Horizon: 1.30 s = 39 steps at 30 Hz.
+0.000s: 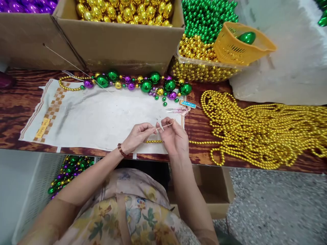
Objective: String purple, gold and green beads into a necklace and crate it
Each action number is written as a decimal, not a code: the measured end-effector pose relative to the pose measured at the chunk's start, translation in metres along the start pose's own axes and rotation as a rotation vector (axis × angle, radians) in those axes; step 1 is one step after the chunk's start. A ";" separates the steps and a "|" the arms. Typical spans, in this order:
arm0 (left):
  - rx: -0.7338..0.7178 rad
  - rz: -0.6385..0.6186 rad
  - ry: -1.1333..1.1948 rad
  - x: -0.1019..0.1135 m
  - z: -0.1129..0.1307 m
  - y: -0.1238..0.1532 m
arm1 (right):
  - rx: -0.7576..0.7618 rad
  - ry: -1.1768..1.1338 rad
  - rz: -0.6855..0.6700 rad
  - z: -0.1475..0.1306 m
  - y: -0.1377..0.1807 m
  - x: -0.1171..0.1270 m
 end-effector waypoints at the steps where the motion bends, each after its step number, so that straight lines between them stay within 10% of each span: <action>1: -0.004 -0.018 -0.015 0.000 0.002 0.000 | 0.029 0.038 0.011 0.001 -0.001 0.001; 17: -0.277 0.209 0.063 0.024 0.062 0.014 | 0.445 0.965 -0.407 0.005 0.032 -0.042; 25: -0.526 -0.098 -1.134 0.013 0.080 0.026 | 0.620 1.401 -0.320 -0.004 0.042 -0.048; 30: -0.481 -0.324 -1.308 0.013 0.086 0.026 | 0.652 1.508 -0.385 -0.014 0.049 -0.053; 35: -0.313 -0.443 -1.180 0.022 0.096 0.030 | 0.683 1.617 -0.570 -0.030 0.050 -0.024; 39: -0.252 -0.332 -1.026 0.029 0.109 0.041 | 0.604 1.900 -0.299 -0.058 0.034 0.050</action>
Point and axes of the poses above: each hand's wrist, its own y-axis away from the middle knuckle, its own x-axis out of the back of the hand, z = x × y, the point moved 5 cm from there along -y, towards the middle knuckle, and after that the axes turned 7 degrees about z, right-handed, at the moved point
